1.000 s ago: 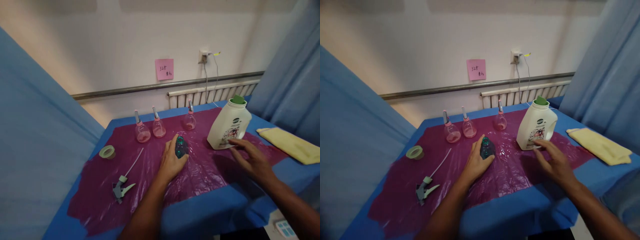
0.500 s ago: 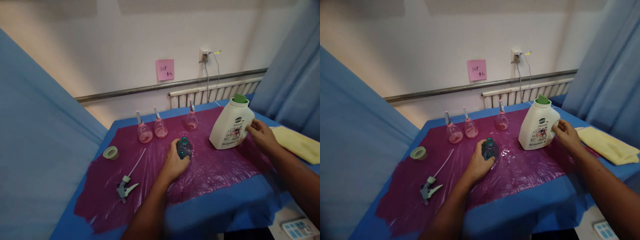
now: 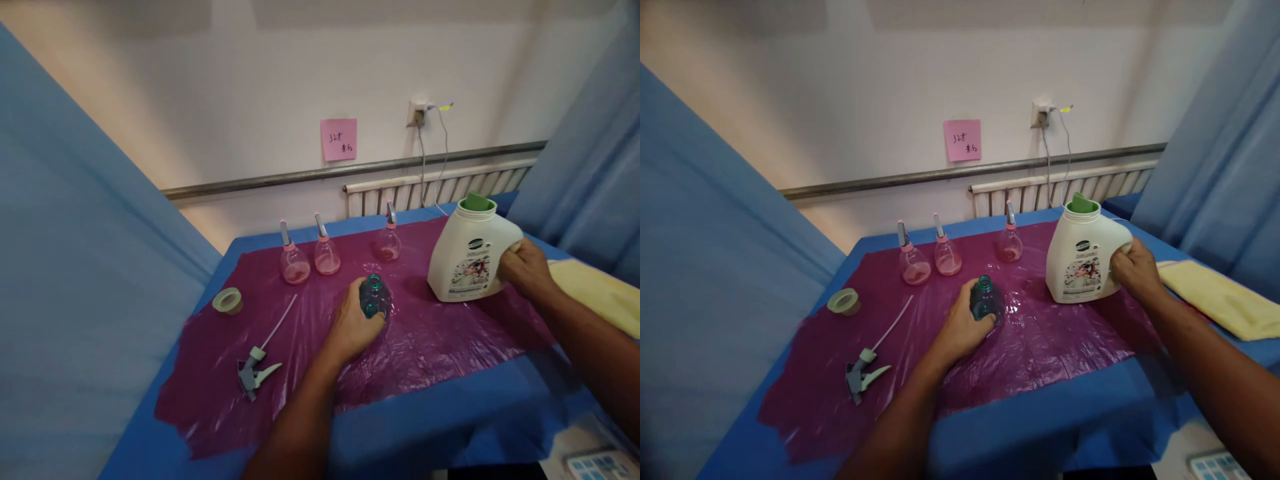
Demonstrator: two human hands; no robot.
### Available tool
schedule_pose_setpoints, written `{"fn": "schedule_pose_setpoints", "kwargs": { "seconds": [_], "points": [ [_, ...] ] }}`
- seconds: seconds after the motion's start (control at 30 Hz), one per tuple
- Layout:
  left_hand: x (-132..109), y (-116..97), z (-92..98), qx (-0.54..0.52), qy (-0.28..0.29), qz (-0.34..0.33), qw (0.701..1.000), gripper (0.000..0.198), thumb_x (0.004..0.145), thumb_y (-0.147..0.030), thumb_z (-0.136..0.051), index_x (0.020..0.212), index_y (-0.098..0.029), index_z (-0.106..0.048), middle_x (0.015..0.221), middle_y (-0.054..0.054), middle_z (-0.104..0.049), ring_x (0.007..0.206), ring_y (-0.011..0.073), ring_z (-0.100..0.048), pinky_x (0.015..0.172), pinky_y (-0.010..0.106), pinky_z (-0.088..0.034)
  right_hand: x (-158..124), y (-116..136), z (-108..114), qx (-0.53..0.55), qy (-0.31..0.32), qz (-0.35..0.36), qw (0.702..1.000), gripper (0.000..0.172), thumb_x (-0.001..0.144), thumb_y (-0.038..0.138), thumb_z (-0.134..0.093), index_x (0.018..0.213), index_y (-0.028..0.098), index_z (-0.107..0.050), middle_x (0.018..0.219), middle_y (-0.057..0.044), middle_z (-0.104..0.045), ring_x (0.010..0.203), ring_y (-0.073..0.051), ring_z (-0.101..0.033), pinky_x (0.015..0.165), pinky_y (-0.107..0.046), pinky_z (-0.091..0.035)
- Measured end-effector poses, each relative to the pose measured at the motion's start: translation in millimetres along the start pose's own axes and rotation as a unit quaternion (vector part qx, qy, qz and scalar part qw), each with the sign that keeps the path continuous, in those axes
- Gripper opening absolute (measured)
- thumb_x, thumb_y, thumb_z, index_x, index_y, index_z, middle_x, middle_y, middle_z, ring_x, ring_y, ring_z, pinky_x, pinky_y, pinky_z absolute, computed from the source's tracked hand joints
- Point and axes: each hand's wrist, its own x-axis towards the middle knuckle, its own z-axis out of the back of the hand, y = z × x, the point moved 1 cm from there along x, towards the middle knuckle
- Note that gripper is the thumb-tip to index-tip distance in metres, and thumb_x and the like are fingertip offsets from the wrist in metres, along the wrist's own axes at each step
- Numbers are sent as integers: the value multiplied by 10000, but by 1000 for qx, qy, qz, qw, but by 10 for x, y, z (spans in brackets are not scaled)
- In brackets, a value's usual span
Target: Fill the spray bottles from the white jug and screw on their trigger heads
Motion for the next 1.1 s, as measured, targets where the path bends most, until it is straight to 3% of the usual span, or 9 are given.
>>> {"fn": "schedule_pose_setpoints", "kwargs": {
  "seconds": [0.23, 0.37, 0.53, 0.83, 1.1],
  "points": [
    [1, 35, -44, -16, -13, -48, 999, 871, 826, -171, -785, 1636, -290, -488, 1670, 107, -603, 1535, 321, -603, 1331, 531, -470, 64, 412, 286, -41, 15, -18, 999, 143, 831, 219, -585, 937, 227, -682, 865, -59, -722, 833, -226, -637, 801, -368, -488],
    [11, 59, -51, -3, -28, -61, 998, 864, 840, -182, -775, 1649, -279, -488, 1672, 118, -588, 1563, 332, -572, 1362, 546, -428, 58, 621, 393, -114, 58, 50, 991, 100, 878, 230, -614, 935, 238, -695, 861, -67, -732, 807, -226, -632, 772, -373, -440],
    [16, 33, -34, 17, -41, -74, 996, 857, 840, -190, -778, 1649, -255, -502, 1631, 132, -606, 1554, 344, -567, 1369, 559, -417, 108, 666, 395, -166, 97, 117, 974, 147, 860, 224, -643, 976, 248, -730, 834, -47, -735, 766, -224, -639, 746, -358, -420],
    [39, 97, -46, 41, -67, -89, 993, 881, 833, -173, -763, 1668, -273, -502, 1624, 121, -589, 1550, 338, -557, 1364, 528, -419, 160, 813, 395, -330, 111, 189, 918, 207, 889, 242, -678, 1042, 241, -817, 877, -95, -803, 760, -239, -652, 712, -362, -365],
    [-25, -19, -4, 61, -44, -69, 995, 885, 833, -191, -747, 1681, -256, -502, 1597, 119, -596, 1533, 333, -561, 1349, 496, -431, 233, 987, 481, -411, 160, 214, 872, 256, 922, 401, -550, 1007, 302, -770, 912, -34, -822, 793, -268, -719, 652, -337, -355]
  ]
}}
